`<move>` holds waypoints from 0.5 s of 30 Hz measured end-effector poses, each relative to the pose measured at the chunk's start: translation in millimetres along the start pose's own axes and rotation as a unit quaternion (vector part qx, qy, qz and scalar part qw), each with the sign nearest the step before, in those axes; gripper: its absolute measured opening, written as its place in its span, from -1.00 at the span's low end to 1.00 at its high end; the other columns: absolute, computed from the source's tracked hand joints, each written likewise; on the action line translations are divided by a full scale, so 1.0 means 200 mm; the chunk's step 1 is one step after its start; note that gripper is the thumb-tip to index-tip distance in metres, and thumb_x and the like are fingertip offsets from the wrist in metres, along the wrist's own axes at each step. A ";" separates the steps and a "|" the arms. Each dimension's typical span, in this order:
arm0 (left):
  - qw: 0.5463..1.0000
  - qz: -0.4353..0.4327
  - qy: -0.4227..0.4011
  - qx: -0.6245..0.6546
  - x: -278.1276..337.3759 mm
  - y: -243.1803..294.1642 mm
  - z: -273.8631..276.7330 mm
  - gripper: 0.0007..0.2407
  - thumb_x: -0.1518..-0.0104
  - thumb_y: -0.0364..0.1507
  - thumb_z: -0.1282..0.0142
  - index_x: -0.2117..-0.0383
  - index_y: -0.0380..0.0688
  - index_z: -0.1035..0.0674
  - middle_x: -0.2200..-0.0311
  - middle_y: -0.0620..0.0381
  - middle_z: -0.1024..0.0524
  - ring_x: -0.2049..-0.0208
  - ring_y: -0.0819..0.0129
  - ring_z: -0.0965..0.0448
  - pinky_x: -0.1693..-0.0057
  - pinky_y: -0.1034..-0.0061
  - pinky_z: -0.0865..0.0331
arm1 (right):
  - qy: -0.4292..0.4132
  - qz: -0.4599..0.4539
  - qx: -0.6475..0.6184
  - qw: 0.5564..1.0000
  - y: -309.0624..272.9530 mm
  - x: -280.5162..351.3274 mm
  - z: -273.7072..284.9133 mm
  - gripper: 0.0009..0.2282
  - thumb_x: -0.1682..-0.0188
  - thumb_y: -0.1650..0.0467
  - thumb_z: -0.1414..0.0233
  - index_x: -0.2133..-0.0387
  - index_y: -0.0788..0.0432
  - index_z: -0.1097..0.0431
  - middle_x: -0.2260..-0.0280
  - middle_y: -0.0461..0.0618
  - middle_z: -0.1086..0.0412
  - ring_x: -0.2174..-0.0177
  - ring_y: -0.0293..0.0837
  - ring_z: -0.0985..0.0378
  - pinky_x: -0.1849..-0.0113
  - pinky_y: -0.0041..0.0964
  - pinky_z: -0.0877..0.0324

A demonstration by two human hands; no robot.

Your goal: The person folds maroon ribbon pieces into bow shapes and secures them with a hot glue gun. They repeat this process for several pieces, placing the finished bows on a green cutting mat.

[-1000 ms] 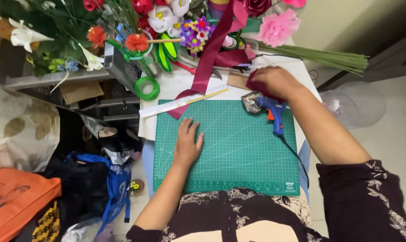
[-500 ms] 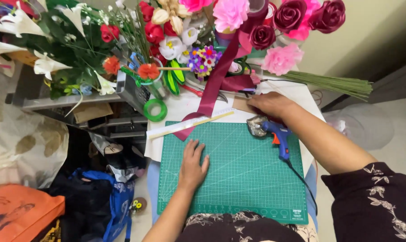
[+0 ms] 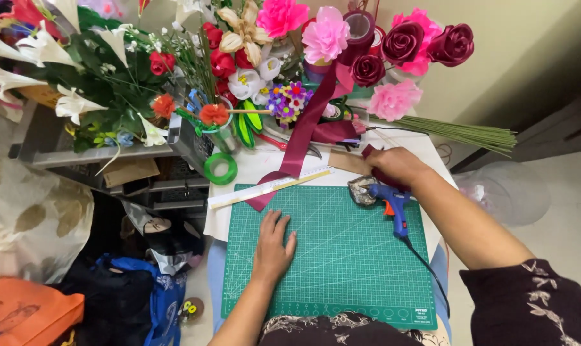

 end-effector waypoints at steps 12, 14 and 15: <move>1.000 -0.021 0.023 0.004 0.01 0.01 0.01 -0.69 -0.20 -0.34 -0.10 -0.03 -0.20 -0.54 -0.09 -0.14 -0.41 -0.28 -0.09 -0.29 -0.34 0.14 -0.21 | 0.228 -0.069 0.093 0.967 0.17 0.11 0.26 -0.87 -0.04 0.27 -0.06 0.21 -0.35 -0.30 0.35 -0.46 -0.33 0.43 -0.27 -0.57 0.34 -0.34 -0.51; 0.999 -0.023 0.025 0.004 0.01 0.01 0.01 -0.69 -0.20 -0.35 -0.10 -0.03 -0.20 -0.54 -0.09 -0.15 -0.41 -0.28 -0.09 -0.30 -0.34 0.14 -0.21 | 0.195 -0.068 0.093 0.974 0.22 0.12 0.29 -0.80 0.03 0.31 -0.10 0.19 -0.33 -0.32 0.36 -0.43 -0.34 0.41 -0.21 -0.59 0.33 -0.29 -0.52; 0.999 -0.022 0.025 0.004 0.01 0.01 0.01 -0.69 -0.20 -0.35 -0.11 -0.03 -0.21 -0.54 -0.09 -0.15 -0.41 -0.28 -0.09 -0.30 -0.34 0.14 -0.21 | 0.162 -0.065 0.091 0.980 0.25 0.11 0.30 -0.73 0.11 0.34 -0.15 0.16 -0.30 -0.34 0.37 -0.39 -0.36 0.39 -0.15 -0.61 0.31 -0.23 -0.54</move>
Point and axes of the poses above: each hand's wrist, its own x-axis away from the middle knuckle, its own z-axis out of the back of the hand, y = z × x, the point moved 2 cm from there along -x, towards the middle knuckle
